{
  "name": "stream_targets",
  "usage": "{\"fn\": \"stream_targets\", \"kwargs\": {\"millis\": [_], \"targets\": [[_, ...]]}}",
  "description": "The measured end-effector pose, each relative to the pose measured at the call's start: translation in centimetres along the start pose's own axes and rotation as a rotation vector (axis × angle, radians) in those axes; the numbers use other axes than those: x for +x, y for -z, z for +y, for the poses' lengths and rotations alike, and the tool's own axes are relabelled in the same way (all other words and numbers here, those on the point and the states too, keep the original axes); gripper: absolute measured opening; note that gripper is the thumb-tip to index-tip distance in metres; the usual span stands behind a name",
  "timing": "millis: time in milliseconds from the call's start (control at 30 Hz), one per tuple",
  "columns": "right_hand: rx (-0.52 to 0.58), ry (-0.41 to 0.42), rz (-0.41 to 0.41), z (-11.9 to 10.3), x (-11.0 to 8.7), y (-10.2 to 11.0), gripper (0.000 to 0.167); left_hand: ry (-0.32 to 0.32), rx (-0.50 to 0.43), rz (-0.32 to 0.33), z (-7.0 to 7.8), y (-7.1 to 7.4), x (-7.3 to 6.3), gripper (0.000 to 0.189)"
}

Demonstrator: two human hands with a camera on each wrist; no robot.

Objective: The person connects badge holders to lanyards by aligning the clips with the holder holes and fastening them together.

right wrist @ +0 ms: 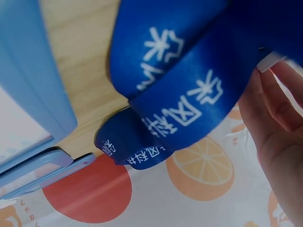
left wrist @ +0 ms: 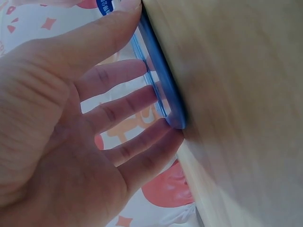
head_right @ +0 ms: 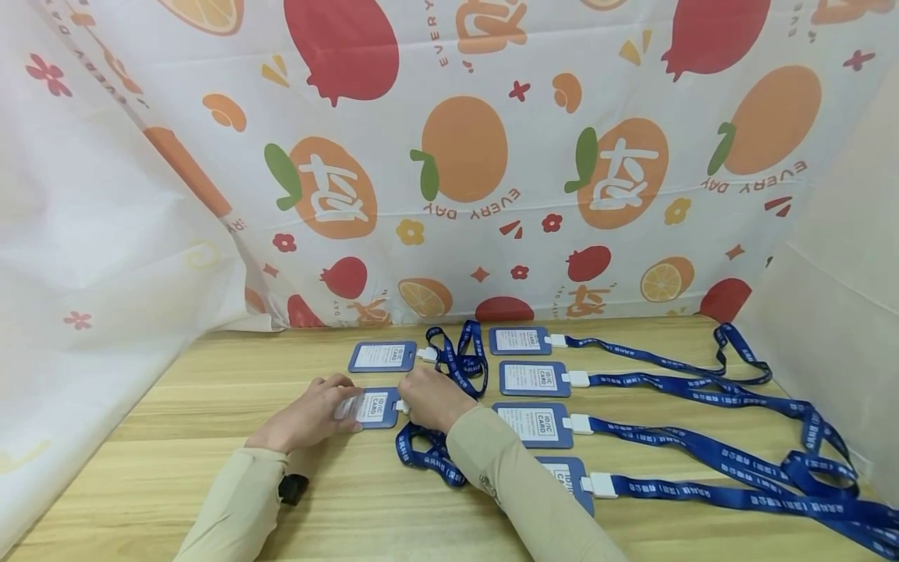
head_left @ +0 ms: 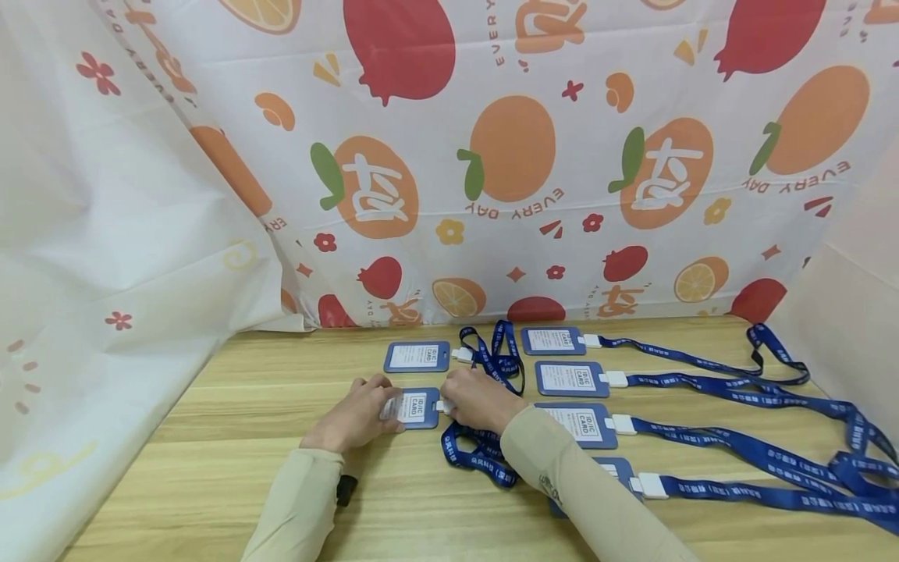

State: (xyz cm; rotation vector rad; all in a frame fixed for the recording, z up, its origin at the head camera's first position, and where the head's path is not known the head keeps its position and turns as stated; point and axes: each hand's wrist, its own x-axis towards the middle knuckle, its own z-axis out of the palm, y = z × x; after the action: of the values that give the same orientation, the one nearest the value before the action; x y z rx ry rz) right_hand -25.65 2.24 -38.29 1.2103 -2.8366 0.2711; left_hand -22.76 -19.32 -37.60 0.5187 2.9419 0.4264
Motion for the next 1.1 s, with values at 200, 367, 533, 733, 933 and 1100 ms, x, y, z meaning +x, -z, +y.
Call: {"fn": "stream_targets", "kwargs": {"millis": [200,367,533,733,933,1100], "targets": [[-0.002,0.007,0.002,0.02,0.19,-0.12,0.008,-0.013,0.005,0.005,0.05,0.09,-0.05,0.052],[-0.019,0.018,-0.008,0.02,0.39,-0.18,0.004,-0.014,0.014,0.005,0.14,0.08,0.03,0.051],[-0.016,0.033,-0.017,0.11,0.56,-0.05,0.004,-0.009,0.004,-0.004,0.26,0.08,0.19,0.051],[-0.030,0.057,-0.017,0.08,0.76,-0.28,0.005,-0.026,-0.001,0.011,0.17,0.01,0.19,0.051],[-0.049,0.068,-0.020,-0.01,0.77,-0.12,0.007,-0.025,0.001,0.016,0.13,0.01,0.07,0.051],[-0.056,0.074,-0.013,0.08,0.73,-0.10,0.008,-0.035,0.003,0.019,0.09,0.02,0.06,0.051]]}}
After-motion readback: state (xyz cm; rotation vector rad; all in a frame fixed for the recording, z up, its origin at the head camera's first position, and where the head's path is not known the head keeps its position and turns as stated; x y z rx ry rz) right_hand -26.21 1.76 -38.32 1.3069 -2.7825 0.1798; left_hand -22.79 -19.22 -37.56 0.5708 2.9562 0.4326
